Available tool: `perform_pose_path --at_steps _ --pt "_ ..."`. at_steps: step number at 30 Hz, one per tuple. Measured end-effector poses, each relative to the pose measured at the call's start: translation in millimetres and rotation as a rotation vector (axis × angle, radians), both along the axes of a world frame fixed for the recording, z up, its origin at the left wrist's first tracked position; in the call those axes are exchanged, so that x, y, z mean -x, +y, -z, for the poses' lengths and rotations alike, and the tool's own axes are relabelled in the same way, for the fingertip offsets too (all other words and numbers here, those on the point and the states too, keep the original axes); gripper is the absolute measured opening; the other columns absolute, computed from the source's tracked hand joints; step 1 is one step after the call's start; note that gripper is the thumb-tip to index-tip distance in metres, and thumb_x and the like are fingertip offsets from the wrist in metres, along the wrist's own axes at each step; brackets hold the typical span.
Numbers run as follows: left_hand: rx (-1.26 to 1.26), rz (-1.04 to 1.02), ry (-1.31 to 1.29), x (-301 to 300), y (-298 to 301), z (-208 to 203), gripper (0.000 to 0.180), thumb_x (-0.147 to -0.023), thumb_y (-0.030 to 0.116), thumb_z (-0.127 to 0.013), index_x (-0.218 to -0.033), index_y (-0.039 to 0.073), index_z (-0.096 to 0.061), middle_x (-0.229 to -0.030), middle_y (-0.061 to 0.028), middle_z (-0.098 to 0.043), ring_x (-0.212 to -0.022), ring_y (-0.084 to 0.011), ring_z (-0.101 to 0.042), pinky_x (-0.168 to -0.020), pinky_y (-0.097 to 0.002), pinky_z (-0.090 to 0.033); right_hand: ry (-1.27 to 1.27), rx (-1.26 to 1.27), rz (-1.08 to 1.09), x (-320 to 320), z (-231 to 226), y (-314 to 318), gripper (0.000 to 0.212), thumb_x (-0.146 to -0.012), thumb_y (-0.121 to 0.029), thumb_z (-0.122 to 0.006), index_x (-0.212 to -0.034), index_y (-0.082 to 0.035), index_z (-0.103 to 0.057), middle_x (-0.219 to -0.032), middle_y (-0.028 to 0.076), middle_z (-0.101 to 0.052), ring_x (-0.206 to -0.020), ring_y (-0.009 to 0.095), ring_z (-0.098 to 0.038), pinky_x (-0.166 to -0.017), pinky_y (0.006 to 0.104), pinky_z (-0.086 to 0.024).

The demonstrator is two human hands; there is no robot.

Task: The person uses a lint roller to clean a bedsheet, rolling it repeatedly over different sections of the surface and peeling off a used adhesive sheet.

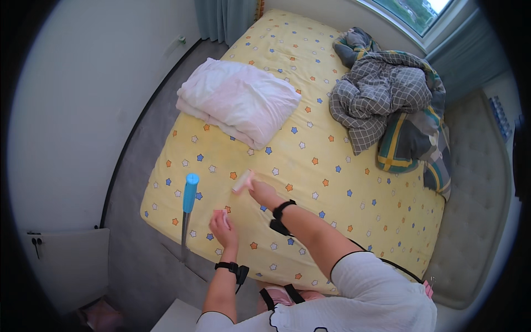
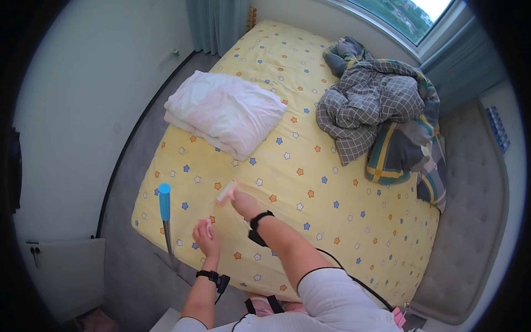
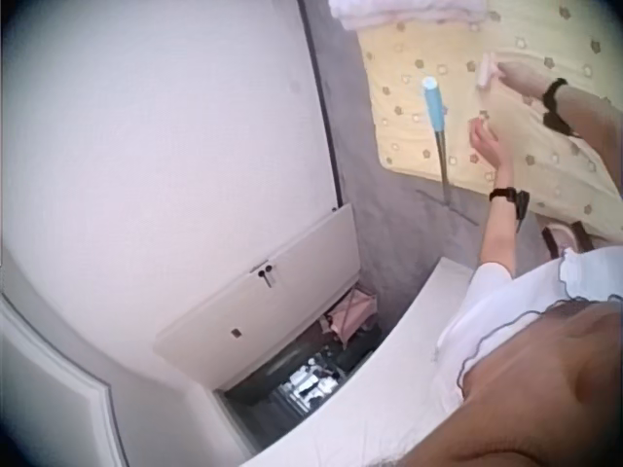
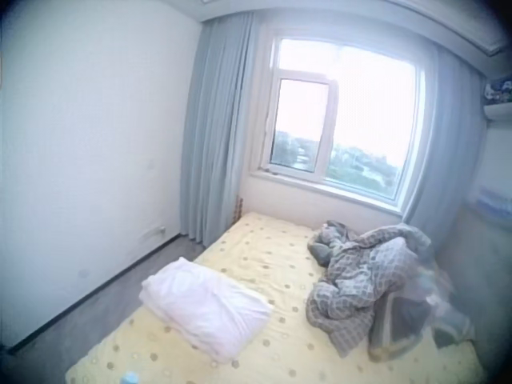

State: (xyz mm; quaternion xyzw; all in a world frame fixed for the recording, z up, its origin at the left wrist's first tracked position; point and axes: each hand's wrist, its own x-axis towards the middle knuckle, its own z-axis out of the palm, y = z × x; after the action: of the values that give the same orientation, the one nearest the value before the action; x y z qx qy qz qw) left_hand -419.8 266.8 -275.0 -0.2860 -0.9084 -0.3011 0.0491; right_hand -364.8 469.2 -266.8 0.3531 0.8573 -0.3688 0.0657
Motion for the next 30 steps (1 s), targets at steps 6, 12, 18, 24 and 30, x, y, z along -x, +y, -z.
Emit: perform_pose_path --at_steps 6,12,18,24,30 --pt "0.163 0.016 -1.053 -25 2 44 0.02 -0.087 0.021 -0.052 -0.085 0.005 -0.063 -0.068 -0.0075 -0.062 -0.057 -0.0196 -0.058 -0.056 -0.0341 -0.048 -0.012 0.129 0.139 -142 -1 -52 0.034 -0.09 -0.024 -0.054 -0.119 -0.009 -0.05 -0.097 0.021 -0.063 -0.09 0.039 -0.06 -0.077 0.046 -0.047" --pt "0.132 -0.112 -1.919 -57 28 77 0.028 -0.083 0.024 -0.05 -0.067 0.004 -0.062 -0.053 -0.0011 -0.056 -0.043 -0.0095 -0.05 -0.039 -0.0246 -0.036 -0.6 0.142 0.351 -418 -60 -126 0.032 -0.089 -0.028 -0.053 -0.115 -0.008 -0.051 -0.089 0.017 -0.064 -0.079 0.039 -0.061 -0.069 0.0461 -0.049" --pt "0.011 -0.231 -1.81 -55 27 94 0.027 -0.081 0.021 -0.053 -0.059 0.005 -0.055 -0.049 -0.0019 -0.05 -0.036 -0.0103 -0.039 -0.034 -0.0249 -0.03 -0.016 0.029 0.44 -241 -2 -73 0.033 -0.091 -0.016 -0.044 -0.122 -0.006 -0.047 -0.104 0.023 -0.054 -0.095 0.04 -0.055 -0.078 0.0463 -0.045" --pt "0.136 -0.157 -1.879 -53 40 92 0.026 -0.08 0.021 -0.053 -0.06 0.004 -0.057 -0.051 -0.0033 -0.052 -0.038 -0.0109 -0.04 -0.035 -0.0257 -0.028 0.108 -0.045 0.676 -65 49 114 0.03 -0.089 -0.025 -0.049 -0.106 0.0 -0.052 -0.093 0.026 -0.06 -0.084 0.045 -0.057 -0.072 0.0518 -0.044" --pt "0.142 -0.221 -1.825 -44 31 92 0.026 -0.078 0.021 -0.052 -0.059 0.004 -0.057 -0.049 -0.001 -0.049 -0.038 -0.01 -0.039 -0.035 -0.0244 -0.029 0.081 0.098 0.664 -172 34 -15 0.028 -0.092 -0.029 -0.048 -0.108 -0.007 -0.05 -0.096 0.026 -0.059 -0.087 0.045 -0.056 -0.071 0.0519 -0.044"
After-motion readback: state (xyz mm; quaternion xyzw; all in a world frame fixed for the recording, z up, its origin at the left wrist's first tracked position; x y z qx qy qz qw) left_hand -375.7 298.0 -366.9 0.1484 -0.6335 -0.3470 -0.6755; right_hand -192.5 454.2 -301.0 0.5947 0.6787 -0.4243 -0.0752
